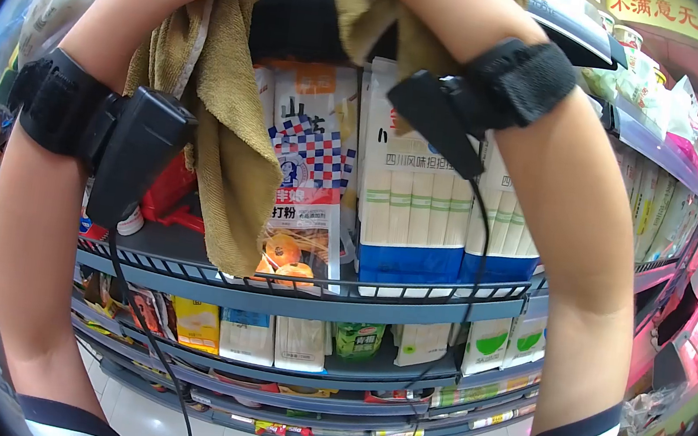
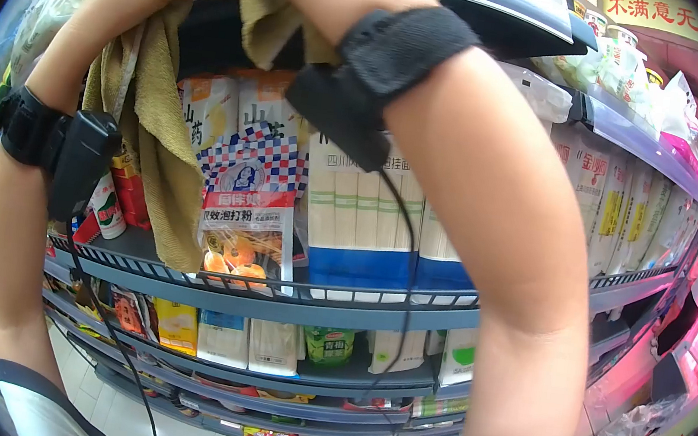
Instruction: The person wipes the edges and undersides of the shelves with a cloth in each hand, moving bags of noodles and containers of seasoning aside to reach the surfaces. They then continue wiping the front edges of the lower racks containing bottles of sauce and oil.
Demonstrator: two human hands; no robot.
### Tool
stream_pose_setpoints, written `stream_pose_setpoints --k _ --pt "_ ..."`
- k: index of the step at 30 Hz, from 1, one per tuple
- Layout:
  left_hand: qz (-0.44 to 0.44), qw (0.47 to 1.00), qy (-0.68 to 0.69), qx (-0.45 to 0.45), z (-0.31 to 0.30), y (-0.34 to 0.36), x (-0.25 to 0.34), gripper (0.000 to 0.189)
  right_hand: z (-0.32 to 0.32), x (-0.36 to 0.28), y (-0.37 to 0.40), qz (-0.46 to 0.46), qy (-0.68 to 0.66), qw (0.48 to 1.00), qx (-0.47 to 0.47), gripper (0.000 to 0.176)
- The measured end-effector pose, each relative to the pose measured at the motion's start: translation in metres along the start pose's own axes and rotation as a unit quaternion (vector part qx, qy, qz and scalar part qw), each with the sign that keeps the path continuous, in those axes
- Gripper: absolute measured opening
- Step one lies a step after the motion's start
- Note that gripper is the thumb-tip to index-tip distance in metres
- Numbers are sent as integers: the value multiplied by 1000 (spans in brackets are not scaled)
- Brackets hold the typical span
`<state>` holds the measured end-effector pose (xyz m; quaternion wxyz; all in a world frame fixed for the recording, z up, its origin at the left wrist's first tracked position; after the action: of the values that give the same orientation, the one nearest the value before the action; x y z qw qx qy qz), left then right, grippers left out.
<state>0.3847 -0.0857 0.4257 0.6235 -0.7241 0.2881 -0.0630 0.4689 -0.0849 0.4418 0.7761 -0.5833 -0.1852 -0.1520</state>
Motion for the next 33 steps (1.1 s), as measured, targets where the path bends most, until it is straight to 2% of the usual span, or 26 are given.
stream_pose_setpoints --k 3,4,6,8,9,10,11,16,17,18,19,20,21,22,25,28,29,31,33 --pt "51 998 30 17 -2 0 6 53 -5 -4 -1 8 -15 1000 25 16" --pt "54 998 34 18 -4 -1 7 53 -7 -5 3 -44 11 999 12 14" --pt "-56 995 -37 -80 -4 3 7 53 -17 -3 14 -135 87 987 22 11" --pt "-36 997 -30 -61 -2 3 4 55 -22 17 29 -200 168 964 43 9" --pt "-20 999 -27 -43 -3 3 2 56 -28 30 36 -222 160 958 88 11" --pt "-24 999 -25 -41 -4 5 1 56 -45 54 37 -60 -17 992 111 20" --pt "-20 998 -33 -41 -5 5 4 57 -48 68 42 -25 -28 995 91 26" --pt "6 999 -6 -39 -3 1 0 60 -44 60 33 31 -11 994 100 25" --pt "8 999 -4 -38 -3 2 0 60 -44 40 29 -8 -33 988 154 24" --pt "15 999 -10 -26 -5 3 1 58 -31 28 21 6 -4 993 122 20" --pt "23 999 -17 -15 -6 4 2 57 -18 -5 15 -151 145 971 112 18" --pt "25 999 -16 -15 0 3 -4 57 -7 -11 6 -78 121 986 90 18" --pt "69 996 4 51 1 1 -8 56 -3 -16 -2 -6 95 993 68 18" --pt "111 987 25 117 -6 3 -5 55 -6 -21 -4 -23 86 992 93 19" --pt "94 987 105 78 -5 11 -12 53 -13 -22 5 -32 59 994 87 21" --pt "83 989 110 54 -27 32 -28 52 -12 -25 6 -88 103 985 105 23" --pt "74 991 22 110 -37 48 -28 47 -10 -24 7 -88 103 985 105 23" --pt "183 968 33 167 -35 54 -87 44 -13 -32 11 -153 174 961 152 24" --pt "159 977 5 143 -49 65 -128 43 -9 -31 10 -172 170 960 140 27"
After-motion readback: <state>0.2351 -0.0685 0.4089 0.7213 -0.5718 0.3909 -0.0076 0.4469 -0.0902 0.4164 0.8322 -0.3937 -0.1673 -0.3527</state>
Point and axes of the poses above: each hand's wrist, its own y-axis away from the middle knuckle, its own z-axis out of the palm, x = y × z, the point moved 7 cm from there along -y, towards the middle knuckle, and after that the axes turned 11 degrees about x, right-handed, at the moved point
